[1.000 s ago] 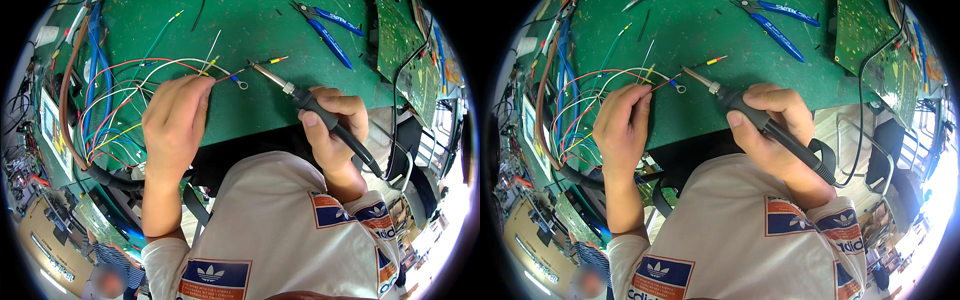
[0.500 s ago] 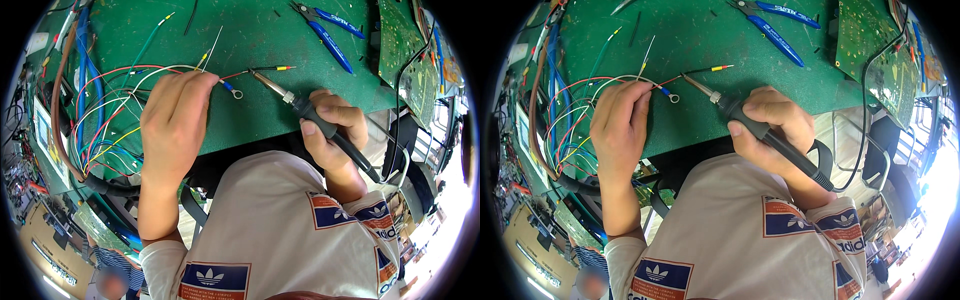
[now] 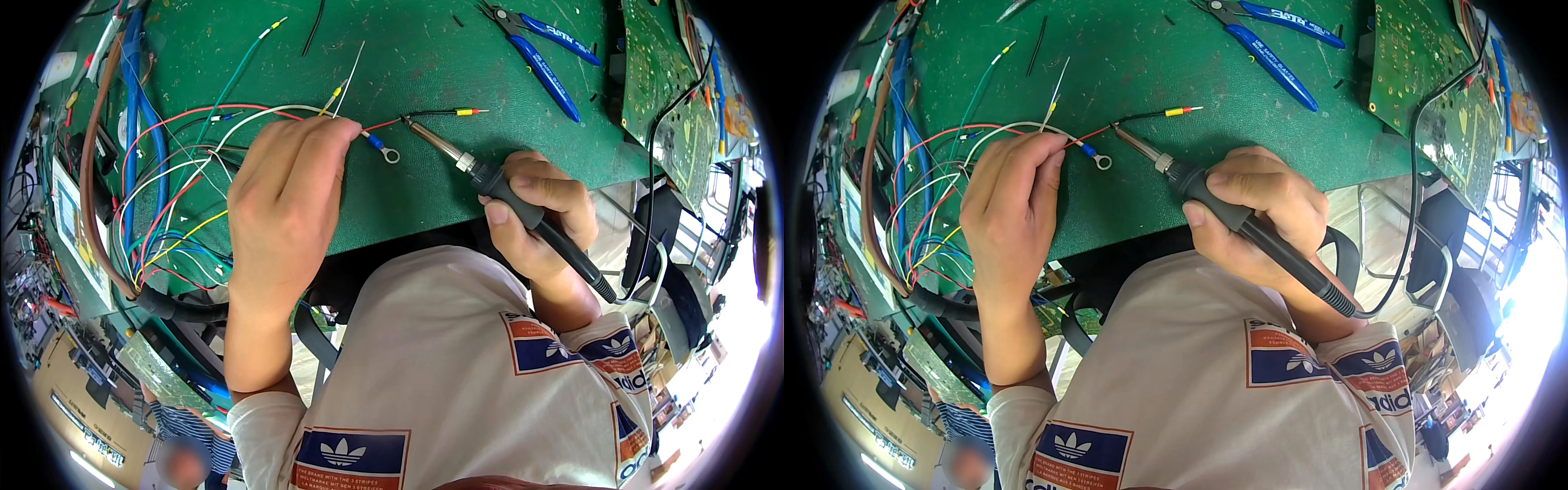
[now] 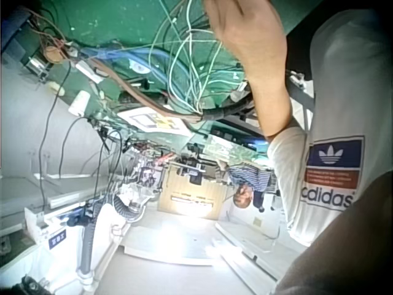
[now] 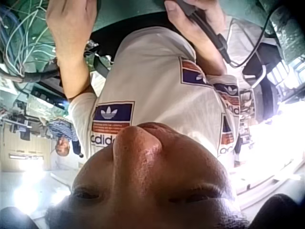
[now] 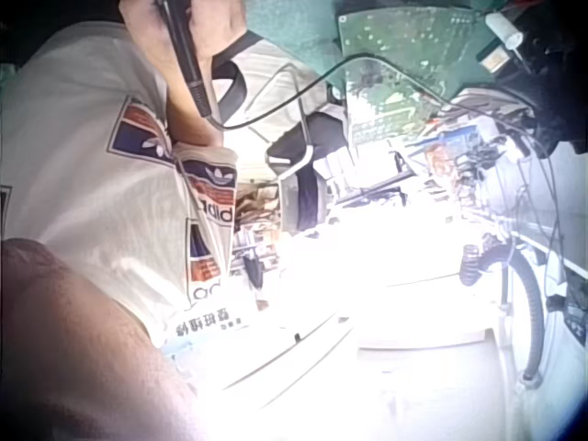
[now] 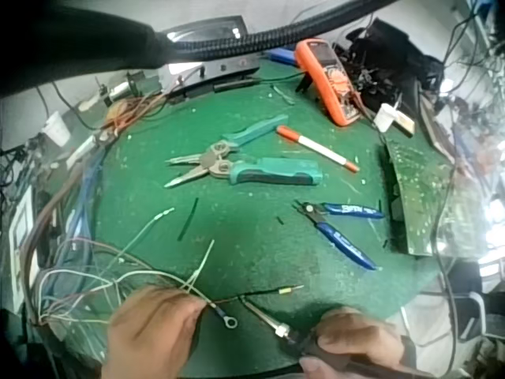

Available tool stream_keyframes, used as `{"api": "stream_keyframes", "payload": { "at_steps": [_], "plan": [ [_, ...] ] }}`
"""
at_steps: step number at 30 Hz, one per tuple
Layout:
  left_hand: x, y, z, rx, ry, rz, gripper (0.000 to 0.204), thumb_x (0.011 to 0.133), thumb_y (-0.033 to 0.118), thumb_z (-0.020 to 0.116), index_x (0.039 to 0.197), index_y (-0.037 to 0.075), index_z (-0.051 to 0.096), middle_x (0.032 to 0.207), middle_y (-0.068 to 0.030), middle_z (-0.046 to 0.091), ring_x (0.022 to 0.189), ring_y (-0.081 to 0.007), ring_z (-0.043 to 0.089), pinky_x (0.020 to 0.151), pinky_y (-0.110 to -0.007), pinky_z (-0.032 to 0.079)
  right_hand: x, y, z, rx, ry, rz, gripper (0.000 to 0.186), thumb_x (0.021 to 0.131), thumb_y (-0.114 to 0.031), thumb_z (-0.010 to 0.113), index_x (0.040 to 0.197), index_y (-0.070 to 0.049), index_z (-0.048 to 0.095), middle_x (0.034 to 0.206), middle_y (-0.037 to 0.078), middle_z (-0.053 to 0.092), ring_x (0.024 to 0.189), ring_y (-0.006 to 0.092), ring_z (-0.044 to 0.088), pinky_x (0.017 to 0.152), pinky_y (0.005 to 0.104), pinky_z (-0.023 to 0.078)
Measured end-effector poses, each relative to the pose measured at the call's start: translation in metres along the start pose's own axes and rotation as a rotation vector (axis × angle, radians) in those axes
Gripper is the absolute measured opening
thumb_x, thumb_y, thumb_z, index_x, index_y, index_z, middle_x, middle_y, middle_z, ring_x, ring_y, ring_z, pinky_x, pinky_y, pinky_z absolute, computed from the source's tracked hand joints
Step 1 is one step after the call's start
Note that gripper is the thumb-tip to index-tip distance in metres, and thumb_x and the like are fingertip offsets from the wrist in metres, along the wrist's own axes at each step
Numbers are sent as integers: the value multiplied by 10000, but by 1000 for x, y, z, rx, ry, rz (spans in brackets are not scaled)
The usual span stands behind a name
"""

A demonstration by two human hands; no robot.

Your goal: The person twists together wires and then uses a soldering iron and solder wire to join them on a repair bench.

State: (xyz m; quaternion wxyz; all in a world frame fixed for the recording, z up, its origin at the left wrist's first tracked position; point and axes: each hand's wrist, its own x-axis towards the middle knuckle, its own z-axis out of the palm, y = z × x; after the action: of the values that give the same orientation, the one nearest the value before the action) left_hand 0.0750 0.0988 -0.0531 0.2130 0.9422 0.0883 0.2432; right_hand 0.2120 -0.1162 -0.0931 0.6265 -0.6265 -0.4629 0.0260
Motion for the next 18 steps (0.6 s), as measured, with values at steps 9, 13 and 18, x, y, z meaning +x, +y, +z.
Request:
{"api": "stream_keyframes", "payload": {
  "at_steps": [9,13,18],
  "plan": [
    [3,2,-5,8,9,20,301,763,-122,703,1036,5,684,953,-116,710,835,-315,660,728,-403,542,4,0,-1,-17,-33,-34,332,740,13,835,978,6,604,834,144,679,672,274,683,622,369,565],
    [1,10,-16,-22,21,-81,257,836,-99,690,1071,4,684,990,-124,724,857,-298,677,745,-379,547,3,1,-1,-24,-27,-38,336,731,9,841,975,9,611,822,154,681,668,276,682,627,376,567],
    [-14,22,-16,-211,80,-359,110,979,-16,634,1083,6,663,1009,-124,726,865,-176,681,745,-280,538,7,-1,-1,-30,-32,-43,324,726,0,845,959,11,621,802,160,678,665,277,680,632,374,569]
  ]
}}
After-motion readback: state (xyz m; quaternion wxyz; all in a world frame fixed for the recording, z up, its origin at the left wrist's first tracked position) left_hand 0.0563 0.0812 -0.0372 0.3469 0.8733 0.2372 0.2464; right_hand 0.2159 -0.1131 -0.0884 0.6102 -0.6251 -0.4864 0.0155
